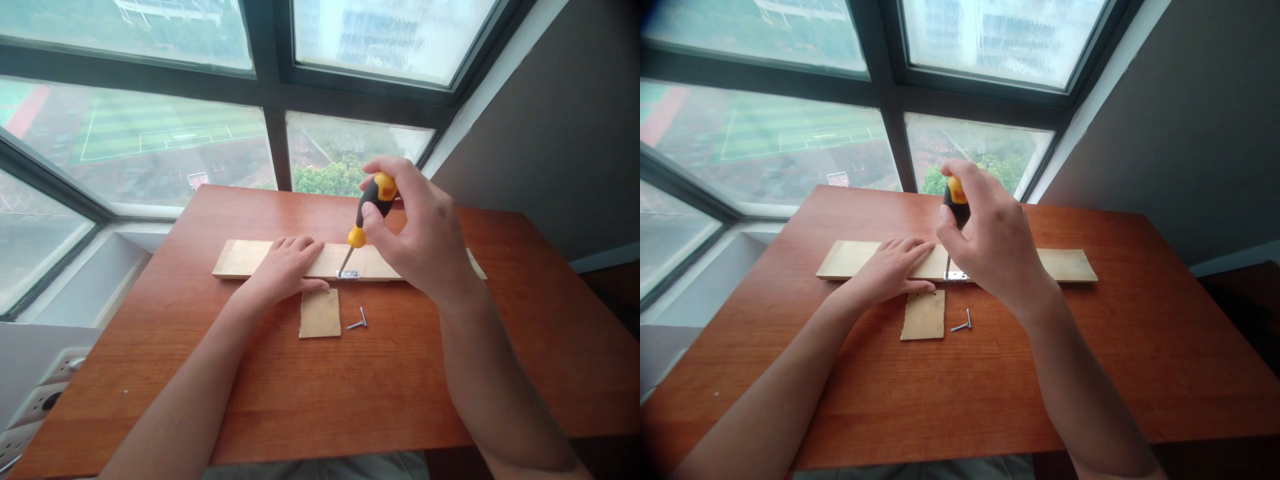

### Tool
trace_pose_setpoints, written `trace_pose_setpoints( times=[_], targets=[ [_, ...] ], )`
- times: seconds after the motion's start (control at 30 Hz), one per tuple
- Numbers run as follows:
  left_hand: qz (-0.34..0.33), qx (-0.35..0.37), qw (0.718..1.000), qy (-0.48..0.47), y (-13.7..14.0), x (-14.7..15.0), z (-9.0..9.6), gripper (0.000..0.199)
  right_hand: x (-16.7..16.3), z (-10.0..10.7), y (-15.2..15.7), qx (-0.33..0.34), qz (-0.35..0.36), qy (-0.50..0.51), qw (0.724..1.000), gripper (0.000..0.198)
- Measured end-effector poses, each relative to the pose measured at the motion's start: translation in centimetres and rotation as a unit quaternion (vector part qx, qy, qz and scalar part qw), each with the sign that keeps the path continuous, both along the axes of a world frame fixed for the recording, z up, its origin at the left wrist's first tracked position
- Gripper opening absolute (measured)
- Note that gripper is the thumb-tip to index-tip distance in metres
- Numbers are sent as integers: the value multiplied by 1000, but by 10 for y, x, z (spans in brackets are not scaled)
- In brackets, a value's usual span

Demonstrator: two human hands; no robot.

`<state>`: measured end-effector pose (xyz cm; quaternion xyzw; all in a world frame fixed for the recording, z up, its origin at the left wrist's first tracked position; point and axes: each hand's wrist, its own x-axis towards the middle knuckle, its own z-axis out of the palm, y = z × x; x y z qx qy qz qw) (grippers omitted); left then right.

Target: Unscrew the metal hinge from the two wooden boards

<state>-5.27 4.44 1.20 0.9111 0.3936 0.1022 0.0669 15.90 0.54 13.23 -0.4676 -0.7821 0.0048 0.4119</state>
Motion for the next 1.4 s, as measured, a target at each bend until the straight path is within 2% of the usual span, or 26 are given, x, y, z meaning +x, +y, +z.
trace_pose_setpoints(
  times=[0.3, 0.5, 0.6, 0.7, 0.77, 0.87, 0.93, 1.03, 1.1, 1.17, 1.3, 1.4],
  targets=[
    [29, 26, 999, 10, -9, 12, -3, 97, -1, -3, 4, 48, -50, -31, 997, 27],
    [29, 27, 999, 13, -8, 12, -3, 78, -3, -2, 1, 28, -8, -1, 1000, 40],
    [17, 26, 999, 13, -4, 8, -4, 72, -3, -2, 1, 27, -17, -6, 999, 31],
    [18, 30, 999, 13, -2, 7, -6, 71, -2, -2, 2, 39, -51, -18, 998, 24],
    [21, 31, 999, 11, -2, 7, -7, 71, -2, -2, 2, 36, -53, -14, 998, 27],
    [23, 30, 999, 12, -3, 8, -6, 70, -1, -2, 2, 12, -7, 9, 1000, 41],
    [22, 30, 999, 14, -3, 9, -5, 70, -1, -2, 1, -3, 17, 11, 1000, 44],
    [21, 31, 999, 15, -3, 9, -4, 70, -1, -4, 3, 15, -27, -25, 999, 35],
    [22, 32, 999, 14, -4, 9, -4, 69, -1, -6, 5, 39, -68, -48, 996, 35],
    [24, 32, 999, 12, -4, 9, -4, 68, -1, -8, 6, 49, -78, -50, 995, 39],
    [25, 32, 999, 13, -4, 10, -5, 68, -3, -10, 7, 35, -40, -9, 999, 46],
    [21, 32, 999, 16, -4, 10, -4, 68, -4, -10, 6, 18, -10, 3, 1000, 45]
  ],
)
